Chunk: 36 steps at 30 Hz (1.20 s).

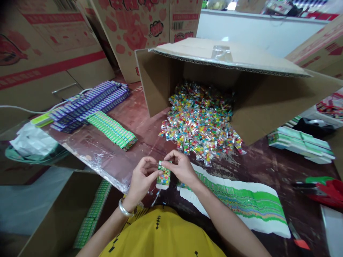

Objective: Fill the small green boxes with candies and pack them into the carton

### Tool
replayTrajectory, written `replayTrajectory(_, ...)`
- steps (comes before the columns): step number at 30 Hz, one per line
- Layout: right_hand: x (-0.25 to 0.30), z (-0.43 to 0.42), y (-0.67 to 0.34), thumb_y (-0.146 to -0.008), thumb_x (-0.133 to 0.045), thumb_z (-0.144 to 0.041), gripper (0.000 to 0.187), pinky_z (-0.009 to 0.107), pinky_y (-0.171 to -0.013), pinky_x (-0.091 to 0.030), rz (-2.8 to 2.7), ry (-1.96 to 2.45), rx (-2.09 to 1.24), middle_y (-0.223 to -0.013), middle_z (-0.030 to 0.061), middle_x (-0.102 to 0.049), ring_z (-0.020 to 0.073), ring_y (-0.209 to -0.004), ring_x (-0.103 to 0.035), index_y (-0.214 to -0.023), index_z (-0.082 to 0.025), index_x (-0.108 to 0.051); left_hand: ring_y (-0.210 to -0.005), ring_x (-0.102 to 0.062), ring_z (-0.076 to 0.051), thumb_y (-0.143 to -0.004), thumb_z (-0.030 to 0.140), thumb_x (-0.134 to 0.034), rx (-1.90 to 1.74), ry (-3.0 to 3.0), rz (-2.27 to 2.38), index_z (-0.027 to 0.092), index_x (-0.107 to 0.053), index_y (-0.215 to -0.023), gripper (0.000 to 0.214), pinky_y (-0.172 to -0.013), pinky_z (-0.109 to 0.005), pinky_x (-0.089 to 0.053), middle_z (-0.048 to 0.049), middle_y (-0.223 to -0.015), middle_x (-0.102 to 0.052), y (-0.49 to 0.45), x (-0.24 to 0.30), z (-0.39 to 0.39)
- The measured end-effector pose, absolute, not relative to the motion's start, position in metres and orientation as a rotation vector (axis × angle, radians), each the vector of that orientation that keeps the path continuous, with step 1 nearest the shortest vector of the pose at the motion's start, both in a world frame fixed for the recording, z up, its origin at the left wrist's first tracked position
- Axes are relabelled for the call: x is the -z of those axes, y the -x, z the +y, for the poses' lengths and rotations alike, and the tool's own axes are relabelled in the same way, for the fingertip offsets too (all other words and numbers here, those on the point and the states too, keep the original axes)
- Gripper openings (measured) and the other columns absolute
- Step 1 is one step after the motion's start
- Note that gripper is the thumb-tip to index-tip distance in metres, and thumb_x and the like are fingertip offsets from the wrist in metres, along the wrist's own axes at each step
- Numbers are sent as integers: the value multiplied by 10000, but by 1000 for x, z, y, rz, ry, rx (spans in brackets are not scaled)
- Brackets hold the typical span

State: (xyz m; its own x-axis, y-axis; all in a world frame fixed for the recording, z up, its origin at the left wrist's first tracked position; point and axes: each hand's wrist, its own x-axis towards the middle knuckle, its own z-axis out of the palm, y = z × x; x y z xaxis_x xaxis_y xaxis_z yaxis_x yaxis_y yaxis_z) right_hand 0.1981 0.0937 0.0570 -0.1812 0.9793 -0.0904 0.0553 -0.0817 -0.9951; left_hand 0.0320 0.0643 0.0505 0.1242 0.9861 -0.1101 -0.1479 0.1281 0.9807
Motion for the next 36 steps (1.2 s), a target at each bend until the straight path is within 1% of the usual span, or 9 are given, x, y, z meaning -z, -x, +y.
replayTrajectory(9, -55, 103, -202, -695, -759, -443, 317, 247, -595, -416, -1232, 1239, -1496, -635, -25, -610, 118, -597, -533, -666, -170, -601, -760, -635, -130, -714, 219, -744, -1074, -1105, 1108, 202, -527, -997, 357, -716, -259, -518, -11, -922, -626, -35, -52, 62)
replayTrajectory(15, -57, 96, -202, -816, -660, -418, 290, 251, -610, -417, -1448, 1263, -1227, -663, -11, -593, 131, -634, -535, -663, -177, -607, -820, -643, -156, -740, 207, -720, -1064, -1127, 1099, 210, -541, -1125, 424, -758, -281, -524, -30, -953, -644, -33, -51, 63)
replayTrajectory(18, -63, 87, -204, -824, -657, -389, 202, 269, -673, -459, -1598, 1243, -1232, -860, 17, -655, 159, -753, -596, -899, -201, -659, -863, -637, -166, -767, 223, -699, -1081, -1126, 1112, 199, -581, -1129, 382, -784, -278, -516, -41, -967, -655, -30, -49, 66)
replayTrajectory(20, -66, 81, -205, -726, -758, -336, 511, 297, -744, -483, -1757, 1251, -1257, -1091, 39, -645, 197, -894, -619, -1192, -250, -568, -876, -637, -174, -769, 233, -696, -1107, -1103, 1110, 188, -606, -1080, 327, -800, -287, -514, -48, -968, -665, -28, -46, 68)
replayTrajectory(22, -67, 76, -205, -660, -802, -260, 787, 340, -841, -476, -1940, 1268, -1176, -1251, 60, -577, 238, -1045, -591, -1349, -290, -423, -885, -633, -181, -759, 232, -703, -1127, -1079, 1095, 182, -610, -1037, 298, -806, -295, -514, -51, -965, -668, -26, -43, 71)
replayTrajectory(27, -67, 78, -205, -677, -776, -213, 780, 379, -946, -436, -2202, 1246, -970, -1304, 74, -523, 264, -1171, -531, -1356, -298, -401, -848, -602, -145, -736, 233, -726, -1114, -1041, 1073, 177, -570, -984, 299, -758, -249, -504, -26, -922, -633, -23, -35, 77)
replayTrajectory(31, -65, 94, -219, -620, -838, -377, 930, 363, -922, -457, -2286, 1279, -982, -1366, 85, -491, 265, -1163, -545, -1396, -301, -332, -606, -523, -68, -708, 298, -755, -997, -983, 1128, 170, -518, -864, 311, -509, -154, -427, 34, -758, -562, -15, -30, 78)
replayTrajectory(33, -62, 107, -230, -683, -783, -471, 806, 358, -839, -481, -2234, 1565, -827, -1273, 109, -560, 264, -1048, -605, -1350, -259, -383, -513, -468, -45, -710, 328, -751, -977, -882, 1137, 181, -499, -911, 354, -416, -139, -370, 51, -739, -539, -10, -27, 76)
replayTrajectory(36, -51, 124, -244, -837, -630, -480, 444, 373, -761, -473, -2156, 2090, -389, -1128, 139, -615, 285, -925, -643, -1154, -192, -513, -557, -551, -69, -731, 310, -729, -983, -721, 1099, 206, -476, -1066, 433, -480, -193, -487, 29, -844, -560, -4, -24, 72)
